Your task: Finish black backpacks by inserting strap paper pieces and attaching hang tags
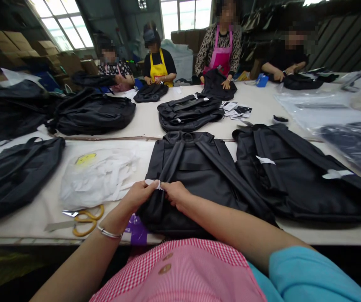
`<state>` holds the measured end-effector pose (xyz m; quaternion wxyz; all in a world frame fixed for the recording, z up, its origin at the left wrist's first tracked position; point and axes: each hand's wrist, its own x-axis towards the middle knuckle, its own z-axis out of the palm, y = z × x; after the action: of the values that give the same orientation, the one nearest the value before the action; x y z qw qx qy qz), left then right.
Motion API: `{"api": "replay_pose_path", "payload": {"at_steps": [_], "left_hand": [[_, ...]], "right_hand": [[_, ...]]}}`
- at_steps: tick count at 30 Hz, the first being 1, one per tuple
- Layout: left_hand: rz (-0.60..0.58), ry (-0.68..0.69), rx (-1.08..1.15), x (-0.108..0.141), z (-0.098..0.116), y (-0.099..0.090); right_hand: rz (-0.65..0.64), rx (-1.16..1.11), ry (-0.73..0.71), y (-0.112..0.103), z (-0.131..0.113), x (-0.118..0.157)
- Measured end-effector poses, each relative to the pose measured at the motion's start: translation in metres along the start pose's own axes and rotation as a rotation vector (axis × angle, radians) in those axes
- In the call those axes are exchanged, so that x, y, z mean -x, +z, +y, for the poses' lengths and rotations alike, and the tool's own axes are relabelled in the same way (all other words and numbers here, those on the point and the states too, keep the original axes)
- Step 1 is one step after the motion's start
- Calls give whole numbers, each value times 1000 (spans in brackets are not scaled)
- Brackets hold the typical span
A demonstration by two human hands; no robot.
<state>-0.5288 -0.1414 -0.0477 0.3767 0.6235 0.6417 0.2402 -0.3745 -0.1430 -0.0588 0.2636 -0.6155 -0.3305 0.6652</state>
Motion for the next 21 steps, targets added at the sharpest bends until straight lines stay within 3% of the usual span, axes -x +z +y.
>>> {"api": "replay_pose_path", "payload": {"at_steps": [5,9,12,18,21], "left_hand": [[-5,77,-221,-3,11,7],[49,160,-301,-4,5,18],[42,110,-112,-4,-5,19],[-117,-151,562,-1,-16,17],[-207,-187,707,-2,-16,15]], "right_hand": [[179,275,-246,-3,7,-7],[207,310,-294,-6,12,-13],[157,236,-324,-6,19,-13],[-194,-277,-235,-7,27,-11],[-207,-295,-236,-8,26,-12]]}}
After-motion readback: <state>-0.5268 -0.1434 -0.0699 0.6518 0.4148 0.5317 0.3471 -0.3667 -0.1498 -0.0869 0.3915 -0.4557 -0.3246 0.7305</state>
